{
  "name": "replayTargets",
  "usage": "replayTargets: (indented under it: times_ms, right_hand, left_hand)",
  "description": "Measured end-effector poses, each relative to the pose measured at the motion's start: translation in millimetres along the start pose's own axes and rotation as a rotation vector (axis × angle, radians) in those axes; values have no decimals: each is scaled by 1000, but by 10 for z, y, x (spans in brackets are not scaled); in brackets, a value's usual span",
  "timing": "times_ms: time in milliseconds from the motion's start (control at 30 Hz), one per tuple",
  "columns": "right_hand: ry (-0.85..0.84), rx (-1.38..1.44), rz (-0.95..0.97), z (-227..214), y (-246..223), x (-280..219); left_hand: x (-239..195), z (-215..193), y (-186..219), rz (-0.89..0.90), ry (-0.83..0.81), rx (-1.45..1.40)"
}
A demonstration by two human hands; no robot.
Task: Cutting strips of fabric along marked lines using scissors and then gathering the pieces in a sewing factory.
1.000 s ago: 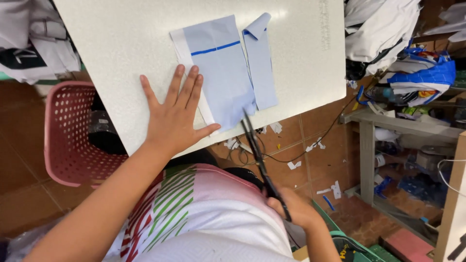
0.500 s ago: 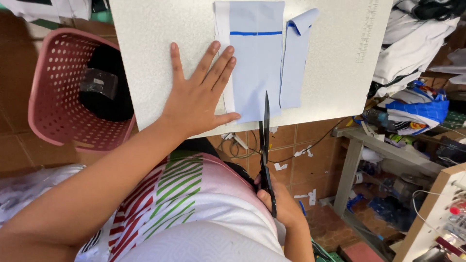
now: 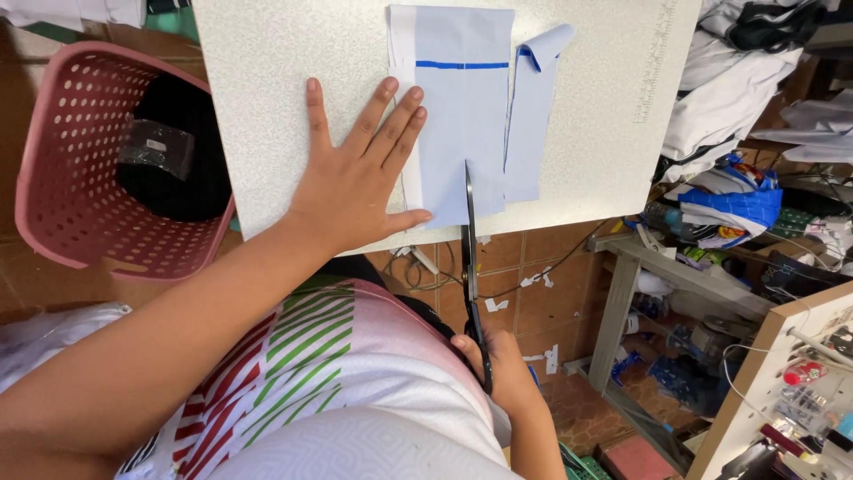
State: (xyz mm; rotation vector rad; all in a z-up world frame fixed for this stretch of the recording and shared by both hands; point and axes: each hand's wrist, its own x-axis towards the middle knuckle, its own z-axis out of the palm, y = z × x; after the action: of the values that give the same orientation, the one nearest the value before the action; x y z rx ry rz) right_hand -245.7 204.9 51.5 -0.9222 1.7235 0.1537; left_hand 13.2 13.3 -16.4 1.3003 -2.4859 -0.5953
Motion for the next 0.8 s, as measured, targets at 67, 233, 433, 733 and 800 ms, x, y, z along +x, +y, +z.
replayTargets:
  times_ms: [67, 233, 433, 733, 800]
  right_hand:
    - [-52, 20, -123, -30, -52, -83]
    - [-216, 83, -195, -163, -198, -50]
    - [-149, 44, -149, -219, -540, 292]
    - [-47, 28, 66, -225, -893, 228]
    - [-42, 11, 135, -283, -912, 197]
  left_hand:
    - [-14, 2, 6, -4, -1, -12]
    - [20, 22, -20, -30, -19, 6]
    - [18, 25, -13, -26, -21, -12]
    - [-5, 19, -7, -24, 2, -11]
    - [-2, 20, -3, -22, -4, -14]
